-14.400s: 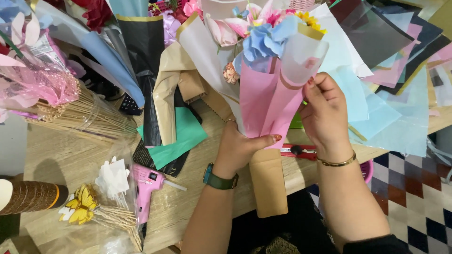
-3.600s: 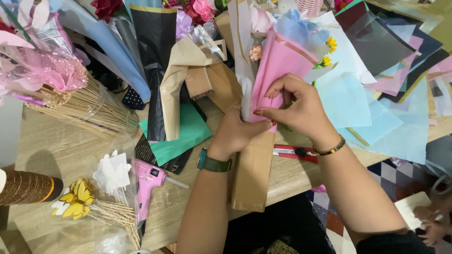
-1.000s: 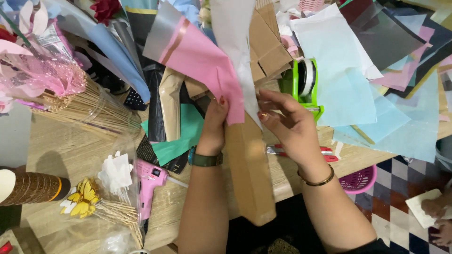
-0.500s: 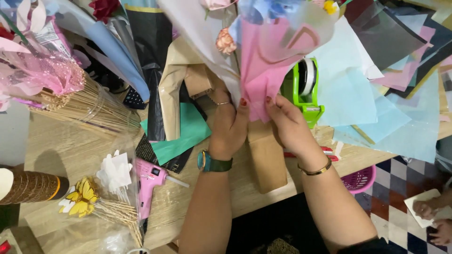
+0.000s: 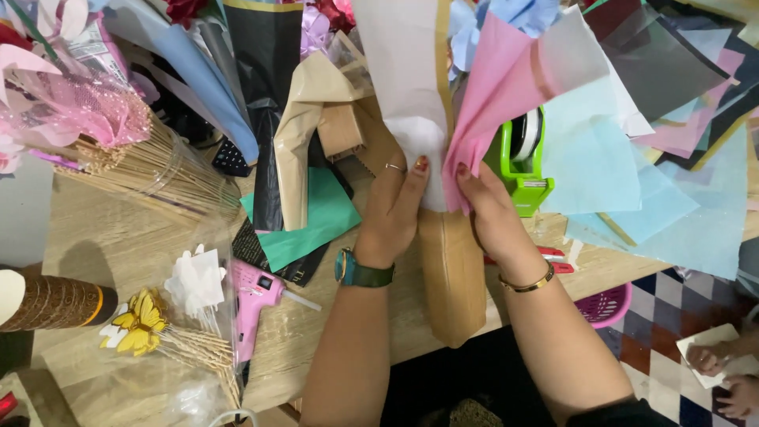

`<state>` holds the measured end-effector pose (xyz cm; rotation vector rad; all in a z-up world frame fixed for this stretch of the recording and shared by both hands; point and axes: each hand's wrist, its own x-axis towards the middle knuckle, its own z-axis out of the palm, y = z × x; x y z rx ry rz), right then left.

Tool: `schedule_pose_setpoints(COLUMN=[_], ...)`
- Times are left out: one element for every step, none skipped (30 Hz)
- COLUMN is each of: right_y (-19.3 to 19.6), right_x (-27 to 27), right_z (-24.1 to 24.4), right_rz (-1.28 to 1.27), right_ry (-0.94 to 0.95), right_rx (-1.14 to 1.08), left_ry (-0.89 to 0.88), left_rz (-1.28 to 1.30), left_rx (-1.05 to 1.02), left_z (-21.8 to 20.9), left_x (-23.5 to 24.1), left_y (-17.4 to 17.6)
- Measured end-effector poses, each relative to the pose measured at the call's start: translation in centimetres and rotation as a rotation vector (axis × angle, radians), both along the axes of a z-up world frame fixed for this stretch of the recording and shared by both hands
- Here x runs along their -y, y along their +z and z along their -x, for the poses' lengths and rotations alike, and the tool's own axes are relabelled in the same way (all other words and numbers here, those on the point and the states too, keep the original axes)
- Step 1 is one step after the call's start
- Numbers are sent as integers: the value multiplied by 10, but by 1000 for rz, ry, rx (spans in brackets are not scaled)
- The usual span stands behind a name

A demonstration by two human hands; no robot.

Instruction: Placing small flower arrangements into decorative paper pouches and securing them with tape.

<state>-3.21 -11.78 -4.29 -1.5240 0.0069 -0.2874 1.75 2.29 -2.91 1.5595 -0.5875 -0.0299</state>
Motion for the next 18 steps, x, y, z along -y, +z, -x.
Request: schedule_pose_setpoints(right_y=[-9,-17,-25,-21,-17,-14,-19,-23,-28,-26,-23,-21,-20,-19,-17,-30,-43,-55], right_x=[6,12,17,15,13,12,13,15,17,19,21,23,23,23,23,27,30,34], right_z=[-4,-8,-12,-11,-9,-8,-11,-14,-16,-19,-21,-23,-25,-28,-31,-37,-43,-50], right_rz=[0,58,116,116,134,153,152,147,142,142,122,101,100,12,-77,-77,-71,-64], right_ry=[-1,-3,-5,-2,-11,-20,-16,3,22,24,115,205,205,250,295,295,252,210], right_rx=[-3,17,37,40,29,17,18,39,59,58,81,104,104,120,137,136,132,130], left_ry=[-1,23,47,50,37,25,29,-16,-60,-58,-63,-68,-67,-45,-23,-23,2,29], left_rz=[0,-32,-65,-66,-61,-56,-56,28,113,113,96,77,76,69,61,61,60,59], left_rx=[-3,20,43,45,29,11,12,-11,-33,-34,-71,-109,-110,-105,-100,-101,-125,-148], left_z=[-8,-17,-25,-22,-18,-13,-12,-11,-9,-13,-17,-20,-18,-17,-16,-14,-12,-11], left_x=[1,1,2,1,1,1,-2,-3,-5,-8,-12,-15,-15,-15,-15,-15,-15,-15], left_y=[-25,-49,-73,-60,-48,-36,-29,-22,-15,-22,-29,-36,-31,-26,-20,-12,-4,4])
